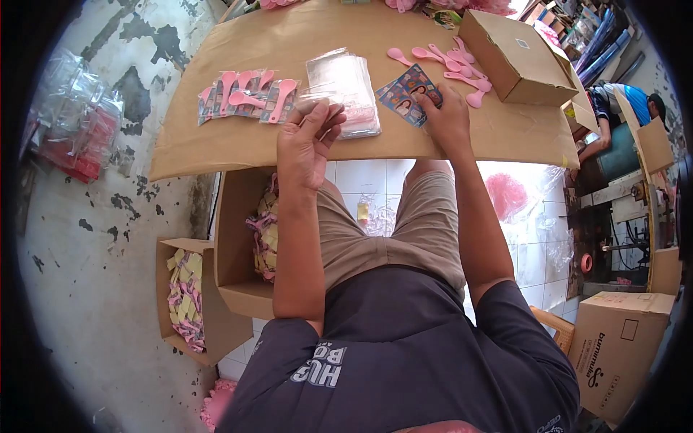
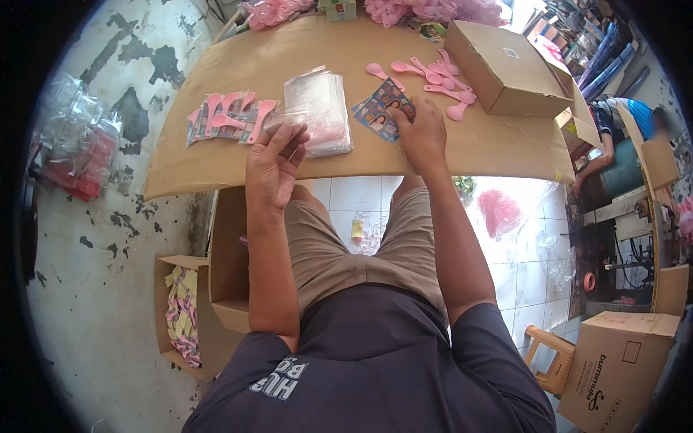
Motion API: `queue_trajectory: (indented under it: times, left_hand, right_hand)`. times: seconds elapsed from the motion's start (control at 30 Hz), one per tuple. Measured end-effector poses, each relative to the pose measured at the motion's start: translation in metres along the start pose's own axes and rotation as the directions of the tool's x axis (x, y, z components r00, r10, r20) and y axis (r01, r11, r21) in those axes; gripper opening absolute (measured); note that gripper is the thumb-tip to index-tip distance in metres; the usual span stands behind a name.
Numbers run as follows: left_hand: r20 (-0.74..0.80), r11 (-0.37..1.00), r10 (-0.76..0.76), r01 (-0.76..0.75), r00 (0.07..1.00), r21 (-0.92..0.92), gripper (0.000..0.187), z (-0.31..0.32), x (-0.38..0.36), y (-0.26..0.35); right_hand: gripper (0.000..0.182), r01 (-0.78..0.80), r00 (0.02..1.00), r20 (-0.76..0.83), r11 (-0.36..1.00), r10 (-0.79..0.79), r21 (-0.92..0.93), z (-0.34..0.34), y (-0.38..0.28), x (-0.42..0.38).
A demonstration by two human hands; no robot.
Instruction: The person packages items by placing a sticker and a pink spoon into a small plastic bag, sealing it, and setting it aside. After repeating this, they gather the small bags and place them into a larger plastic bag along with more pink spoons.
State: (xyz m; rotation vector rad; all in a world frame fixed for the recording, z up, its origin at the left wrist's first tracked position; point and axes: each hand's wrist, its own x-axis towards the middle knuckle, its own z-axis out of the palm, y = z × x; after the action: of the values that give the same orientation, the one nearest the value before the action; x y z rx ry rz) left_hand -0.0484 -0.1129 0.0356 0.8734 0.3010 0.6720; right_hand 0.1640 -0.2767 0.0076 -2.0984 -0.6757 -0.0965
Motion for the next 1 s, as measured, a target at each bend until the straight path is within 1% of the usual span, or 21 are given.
queue_trajectory:
  times: [0.07,0.1,0.17,0.2,0.27,0.3,0.33,0.37,0.4,0.47,0.53,0.57,0.6,0.63,0.67,0.73,0.77,0.83,0.93,0.97,1.0]
  left_hand:
    - [0.016,1.0,0.016,-0.016,1.0,-0.005,0.015,0.004,-0.004,0.0]
    - [0.041,1.0,0.013,-0.013,0.999,0.001,0.017,0.006,-0.005,0.0]
    - [0.068,1.0,0.013,-0.013,0.998,0.008,0.019,0.009,-0.008,-0.001]
    - [0.062,1.0,0.01,-0.01,0.998,-0.002,0.022,0.01,-0.01,-0.001]
    - [0.047,1.0,0.009,-0.008,0.999,-0.01,0.025,0.014,-0.015,-0.001]
    - [0.054,0.999,0.039,-0.04,0.998,0.012,0.027,0.018,-0.018,-0.001]
    - [0.063,0.997,0.065,-0.067,0.996,0.036,0.029,0.022,-0.021,-0.003]
    - [0.062,0.997,0.056,-0.059,0.996,0.039,0.029,0.026,-0.024,-0.006]
    - [0.033,0.995,0.082,-0.083,0.996,0.049,0.027,0.031,-0.026,-0.009]
    - [0.014,0.993,0.1,-0.101,0.995,0.062,0.024,0.039,-0.029,-0.017]
    - [0.022,0.98,0.179,-0.181,0.984,0.078,0.025,0.047,-0.033,-0.025]
    - [0.027,0.981,0.174,-0.175,0.984,0.08,0.025,0.048,-0.034,-0.032]
    - [0.065,0.969,0.232,-0.237,0.97,0.069,0.025,0.046,-0.034,-0.041]
    - [0.103,0.953,0.292,-0.298,0.951,0.055,0.024,0.049,-0.035,-0.046]
    - [0.106,0.954,0.289,-0.296,0.951,0.055,0.024,0.052,-0.036,-0.049]
    - [0.149,0.965,0.243,-0.255,0.959,0.064,0.023,0.058,-0.041,-0.051]
    - [0.146,0.965,0.243,-0.255,0.959,0.066,0.023,0.059,-0.041,-0.049]
    - [0.201,0.989,0.144,-0.135,0.969,-0.056,0.024,0.06,-0.041,-0.043]
    - [0.186,0.99,0.09,-0.068,0.978,-0.123,0.025,0.056,-0.041,-0.038]
    - [0.186,0.99,0.09,-0.068,0.978,-0.122,0.025,0.057,-0.042,-0.036]
    - [0.165,0.995,0.065,-0.052,0.984,-0.083,0.025,0.058,-0.043,-0.033]
  right_hand:
    - [0.03,0.119,0.983,-0.135,0.991,-0.126,-0.06,0.001,0.004,-0.001]
    - [0.03,0.121,0.982,-0.137,0.991,-0.128,-0.057,0.002,0.006,-0.001]
    - [0.025,0.263,0.893,-0.374,0.965,-0.251,-0.021,-0.001,-0.005,-0.011]
    - [0.025,0.267,0.892,-0.374,0.964,-0.254,-0.018,-0.004,-0.01,-0.018]
    - [0.029,0.155,0.968,-0.241,0.928,-0.074,0.338,-0.016,-0.026,-0.04]
    - [0.029,0.151,0.969,-0.235,0.928,-0.071,0.34,-0.019,-0.032,-0.05]
    - [0.026,0.077,0.995,-0.102,0.801,-0.019,0.594,-0.023,-0.037,-0.06]
    - [0.024,-0.028,0.999,0.036,0.611,-0.001,0.791,-0.027,-0.042,-0.069]
    - [0.024,-0.03,0.999,0.033,0.61,0.007,0.792,-0.031,-0.047,-0.077]
    - [0.028,-0.232,0.964,0.263,0.355,-0.042,0.906,-0.04,-0.061,-0.088]
    - [0.025,-0.216,0.969,0.243,0.369,-0.03,0.904,-0.046,-0.076,-0.093]
    - [0.024,-0.193,0.965,0.25,0.432,-0.08,0.881,-0.047,-0.077,-0.093]
    - [0.022,-0.167,0.957,0.261,0.493,-0.129,0.854,-0.048,-0.079,-0.094]
    - [0.02,-0.168,0.956,0.266,0.51,-0.127,0.844,-0.05,-0.08,-0.093]
    - [0.02,-0.166,0.957,0.263,0.51,-0.124,0.844,-0.051,-0.079,-0.093]
    - [0.02,-0.184,0.956,0.282,0.588,-0.078,0.787,-0.051,-0.077,-0.092]
    - [0.02,-0.186,0.956,0.284,0.587,-0.078,0.788,-0.049,-0.075,-0.091]
    - [0.02,-0.115,0.97,0.217,0.573,-0.113,0.812,-0.045,-0.069,-0.091]
    - [0.021,-0.114,0.954,0.264,0.637,-0.145,0.762,-0.055,-0.07,-0.091]
    - [0.021,-0.115,0.954,0.264,0.637,-0.144,0.762,-0.056,-0.071,-0.092]
    - [0.022,-0.152,0.967,0.242,0.585,-0.079,0.797,-0.057,-0.073,-0.094]
